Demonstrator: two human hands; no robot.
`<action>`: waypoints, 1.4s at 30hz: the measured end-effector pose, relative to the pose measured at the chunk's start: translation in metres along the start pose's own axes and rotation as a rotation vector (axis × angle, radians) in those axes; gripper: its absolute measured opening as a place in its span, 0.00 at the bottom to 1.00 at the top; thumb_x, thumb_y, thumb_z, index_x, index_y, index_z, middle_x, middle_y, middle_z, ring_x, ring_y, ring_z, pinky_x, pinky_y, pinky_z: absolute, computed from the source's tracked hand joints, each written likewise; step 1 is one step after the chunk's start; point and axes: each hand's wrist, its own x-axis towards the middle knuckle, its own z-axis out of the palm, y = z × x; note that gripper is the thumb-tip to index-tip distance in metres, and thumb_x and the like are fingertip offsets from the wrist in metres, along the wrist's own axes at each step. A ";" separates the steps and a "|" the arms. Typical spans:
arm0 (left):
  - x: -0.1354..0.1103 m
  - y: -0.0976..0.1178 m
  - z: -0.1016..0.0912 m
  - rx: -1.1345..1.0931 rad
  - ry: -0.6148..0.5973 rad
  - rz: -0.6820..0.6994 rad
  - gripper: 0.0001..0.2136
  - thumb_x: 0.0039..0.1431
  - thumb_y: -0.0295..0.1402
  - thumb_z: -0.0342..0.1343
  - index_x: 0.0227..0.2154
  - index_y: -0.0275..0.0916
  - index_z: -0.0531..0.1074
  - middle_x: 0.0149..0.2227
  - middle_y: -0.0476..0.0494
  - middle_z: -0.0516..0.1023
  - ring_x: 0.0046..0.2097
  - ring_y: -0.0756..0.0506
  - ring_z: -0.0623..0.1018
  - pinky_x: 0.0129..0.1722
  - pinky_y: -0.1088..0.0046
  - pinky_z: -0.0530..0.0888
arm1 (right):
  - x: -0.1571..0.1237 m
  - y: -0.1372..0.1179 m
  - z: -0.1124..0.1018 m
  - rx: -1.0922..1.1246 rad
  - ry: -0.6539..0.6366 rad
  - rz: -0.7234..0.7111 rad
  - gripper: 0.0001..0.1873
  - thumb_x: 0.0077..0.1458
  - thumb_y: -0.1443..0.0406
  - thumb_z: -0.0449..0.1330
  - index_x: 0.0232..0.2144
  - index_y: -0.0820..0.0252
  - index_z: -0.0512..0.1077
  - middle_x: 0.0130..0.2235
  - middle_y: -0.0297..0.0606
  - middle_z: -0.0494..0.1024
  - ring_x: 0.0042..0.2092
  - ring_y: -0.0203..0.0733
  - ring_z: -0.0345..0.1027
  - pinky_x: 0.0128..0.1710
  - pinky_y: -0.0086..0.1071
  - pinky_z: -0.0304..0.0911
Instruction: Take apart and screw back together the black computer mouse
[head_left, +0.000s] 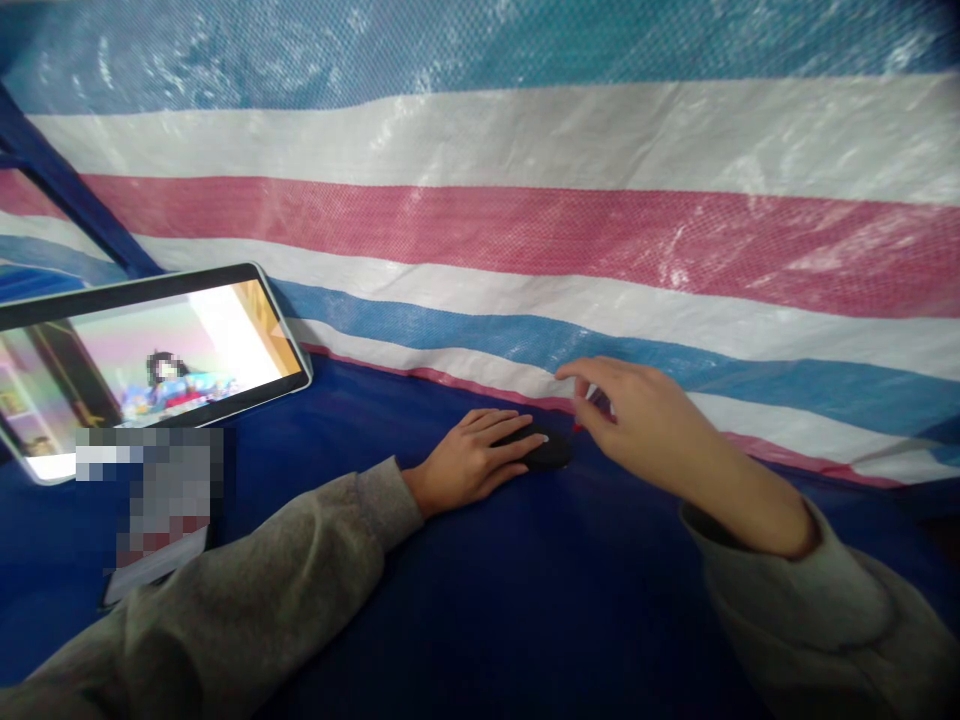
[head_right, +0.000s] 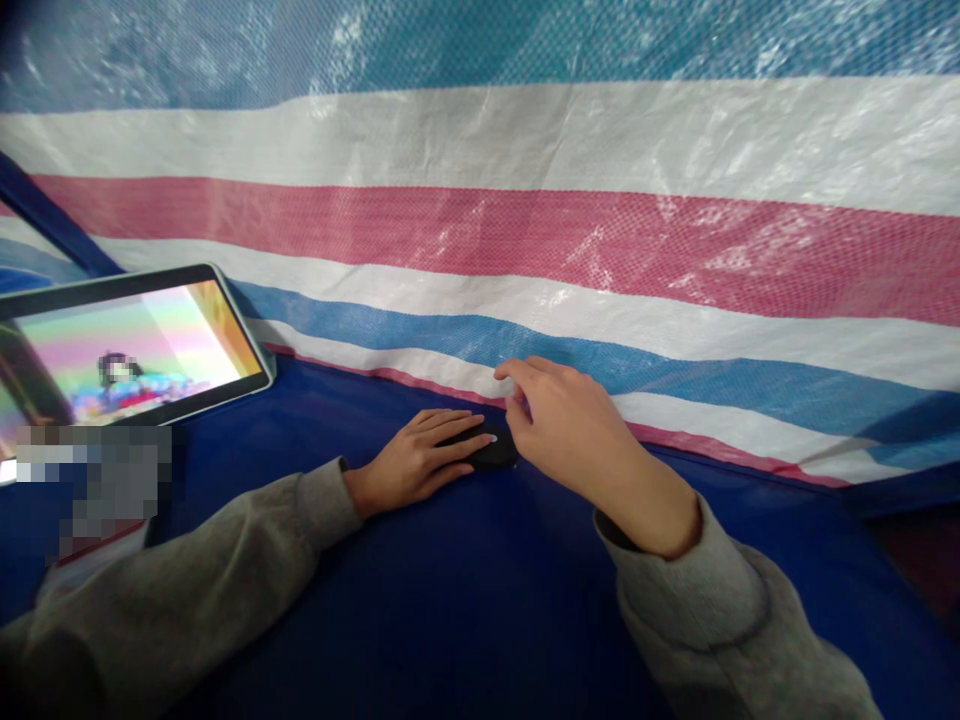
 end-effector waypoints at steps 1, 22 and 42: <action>0.000 0.000 0.000 0.001 0.002 -0.001 0.19 0.69 0.40 0.47 0.60 0.44 0.64 0.60 0.41 0.68 0.61 0.41 0.68 0.59 0.59 0.66 | 0.000 0.000 0.000 0.011 0.001 0.005 0.16 0.56 0.69 0.52 0.44 0.59 0.74 0.40 0.41 0.80 0.37 0.44 0.74 0.39 0.34 0.64; -0.001 -0.001 0.002 -0.004 0.000 -0.002 0.19 0.69 0.40 0.47 0.60 0.44 0.64 0.61 0.42 0.68 0.61 0.41 0.68 0.59 0.59 0.66 | 0.001 -0.002 0.002 0.027 -0.002 -0.003 0.16 0.56 0.71 0.51 0.43 0.59 0.74 0.39 0.40 0.80 0.36 0.42 0.74 0.39 0.33 0.63; 0.000 -0.001 0.001 -0.010 -0.018 -0.013 0.19 0.69 0.40 0.47 0.60 0.45 0.64 0.61 0.41 0.67 0.61 0.40 0.68 0.59 0.58 0.66 | 0.002 -0.002 0.003 0.075 -0.006 0.034 0.14 0.55 0.70 0.52 0.42 0.58 0.74 0.38 0.38 0.79 0.36 0.43 0.73 0.39 0.35 0.64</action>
